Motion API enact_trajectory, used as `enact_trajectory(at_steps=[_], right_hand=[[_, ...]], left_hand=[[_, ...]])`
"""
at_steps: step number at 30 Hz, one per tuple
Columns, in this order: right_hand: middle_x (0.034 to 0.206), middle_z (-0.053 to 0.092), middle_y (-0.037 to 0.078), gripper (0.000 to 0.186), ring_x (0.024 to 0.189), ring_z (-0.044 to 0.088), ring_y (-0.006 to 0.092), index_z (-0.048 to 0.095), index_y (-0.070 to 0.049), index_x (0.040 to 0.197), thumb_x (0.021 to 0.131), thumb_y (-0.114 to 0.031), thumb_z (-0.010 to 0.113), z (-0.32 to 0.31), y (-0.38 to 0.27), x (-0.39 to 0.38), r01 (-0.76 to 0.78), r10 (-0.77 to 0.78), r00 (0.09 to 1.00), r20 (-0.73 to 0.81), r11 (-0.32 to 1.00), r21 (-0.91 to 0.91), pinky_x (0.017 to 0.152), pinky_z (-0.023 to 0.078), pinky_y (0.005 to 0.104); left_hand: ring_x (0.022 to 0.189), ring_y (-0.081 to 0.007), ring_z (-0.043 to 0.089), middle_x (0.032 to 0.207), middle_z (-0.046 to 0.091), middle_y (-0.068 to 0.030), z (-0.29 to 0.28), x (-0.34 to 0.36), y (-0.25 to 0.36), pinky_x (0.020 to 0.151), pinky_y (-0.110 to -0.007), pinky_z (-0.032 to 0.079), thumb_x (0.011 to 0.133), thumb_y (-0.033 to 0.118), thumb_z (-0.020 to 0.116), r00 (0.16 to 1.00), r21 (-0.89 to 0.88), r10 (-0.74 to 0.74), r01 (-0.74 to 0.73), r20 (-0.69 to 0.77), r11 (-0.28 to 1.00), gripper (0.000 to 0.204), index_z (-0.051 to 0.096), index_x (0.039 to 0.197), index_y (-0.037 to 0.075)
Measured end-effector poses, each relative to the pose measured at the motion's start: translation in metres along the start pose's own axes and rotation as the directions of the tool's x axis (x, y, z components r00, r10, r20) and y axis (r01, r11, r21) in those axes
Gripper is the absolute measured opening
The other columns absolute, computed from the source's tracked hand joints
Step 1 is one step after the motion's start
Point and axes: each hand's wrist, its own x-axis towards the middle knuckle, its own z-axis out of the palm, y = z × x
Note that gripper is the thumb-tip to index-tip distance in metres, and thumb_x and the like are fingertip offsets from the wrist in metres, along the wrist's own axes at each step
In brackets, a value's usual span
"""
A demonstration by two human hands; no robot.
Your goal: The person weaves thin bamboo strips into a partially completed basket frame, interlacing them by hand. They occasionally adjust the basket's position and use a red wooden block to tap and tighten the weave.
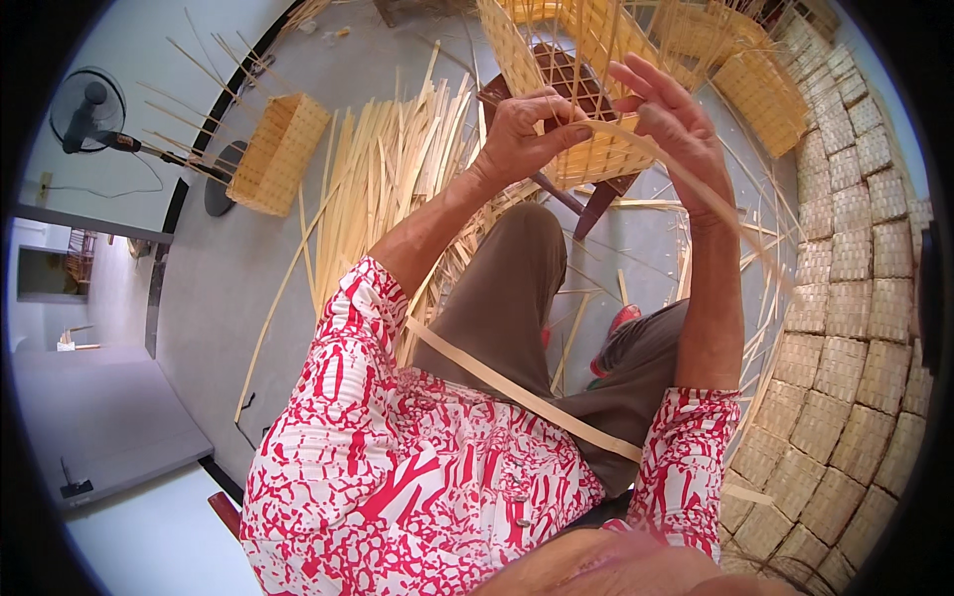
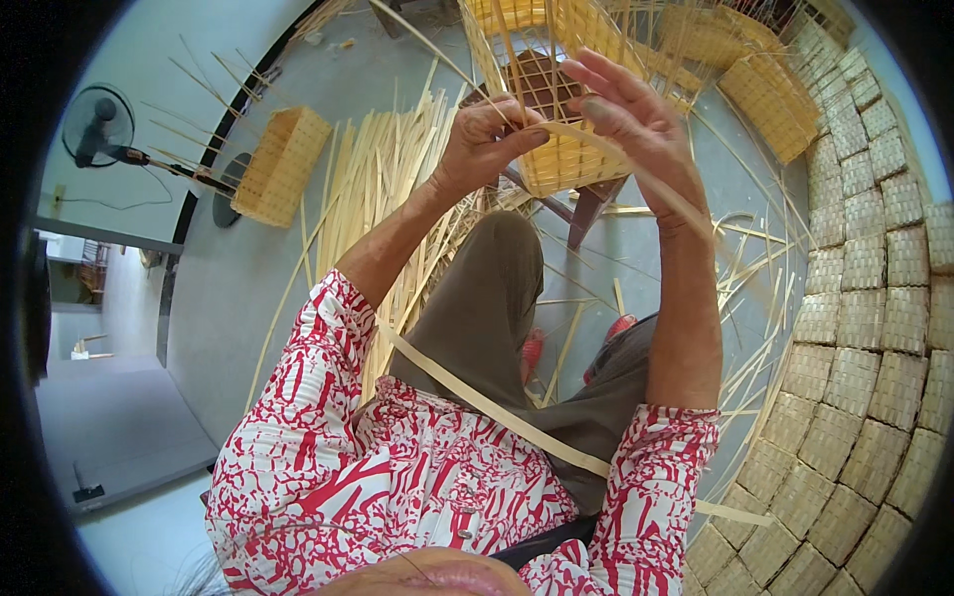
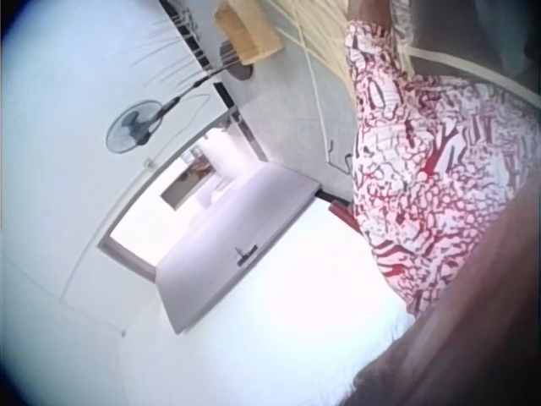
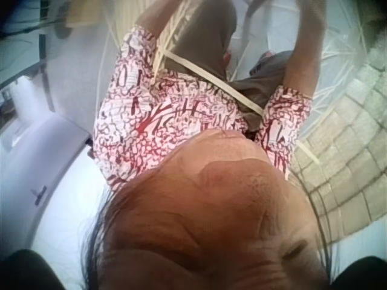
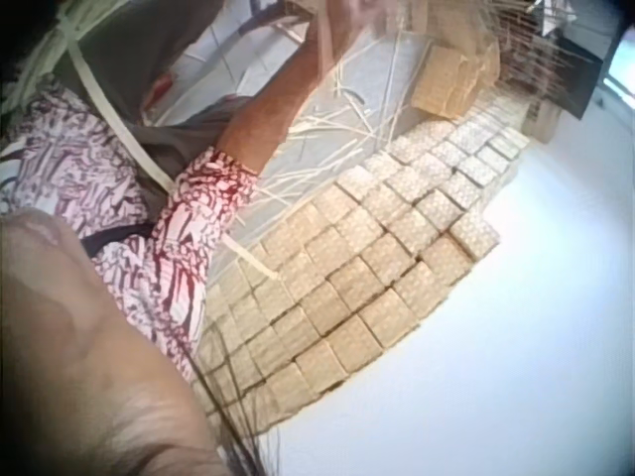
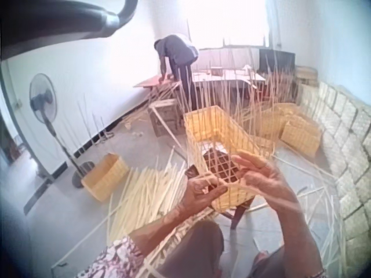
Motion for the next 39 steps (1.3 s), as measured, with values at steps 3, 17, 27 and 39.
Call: enact_trajectory(at_steps=[3, 17, 27, 39], right_hand=[[0.123, 0.066, 0.004, 0.032, 0.099, 0.058, 0.0104, 0.067, -0.004, 0.117, 0.092, -0.022, 0.073, 0.010, -0.011, -0.005, 0.055, -0.042, 0.994, 0.096, 0.990, -0.131, 0.089, 0.049, 0.0258], [0.095, 0.064, 0.002, 0.023, 0.084, 0.057, 0.0085, 0.064, -0.005, 0.107, 0.100, -0.026, 0.062, -0.009, 0.000, -0.012, 0.144, -0.256, 0.934, -0.248, 0.908, -0.394, 0.073, 0.046, 0.0239], [0.116, 0.062, 0.008, 0.036, 0.105, 0.056, 0.0153, 0.063, -0.007, 0.127, 0.101, -0.024, 0.045, -0.028, -0.006, -0.001, 0.091, -0.326, 0.780, -0.533, 0.903, -0.420, 0.089, 0.046, 0.0317], [0.128, 0.064, 0.006, 0.048, 0.106, 0.055, 0.0148, 0.062, -0.006, 0.132, 0.090, -0.012, 0.041, -0.042, -0.005, 0.008, 0.127, -0.335, 0.846, -0.415, 0.882, -0.453, 0.093, 0.046, 0.0300]], left_hand=[[0.070, -0.0086, 0.053, 0.078, 0.062, -0.0009, 0.000, 0.002, 0.003, 0.061, -0.026, 0.042, 0.086, 0.013, 0.078, 1.000, 0.015, -0.012, 0.012, 0.005, 1.000, 0.012, 0.075, 0.095, 0.005], [0.080, -0.0125, 0.063, 0.086, 0.068, -0.0051, -0.004, 0.002, 0.007, 0.072, -0.029, 0.050, 0.083, 0.008, 0.080, 0.993, 0.022, -0.099, 0.097, 0.059, 0.995, 0.011, 0.074, 0.092, 0.004], [0.079, -0.0093, 0.054, 0.081, 0.060, 0.0004, 0.002, 0.003, 0.013, 0.068, -0.026, 0.045, 0.087, 0.007, 0.076, 0.991, -0.074, -0.123, 0.127, 0.050, 0.989, 0.007, 0.075, 0.094, 0.004], [0.079, -0.0130, 0.061, 0.083, 0.066, -0.0039, 0.000, 0.002, 0.010, 0.073, -0.028, 0.049, 0.084, 0.008, 0.078, 0.995, -0.001, -0.087, 0.087, 0.044, 0.996, 0.012, 0.075, 0.095, 0.005]])
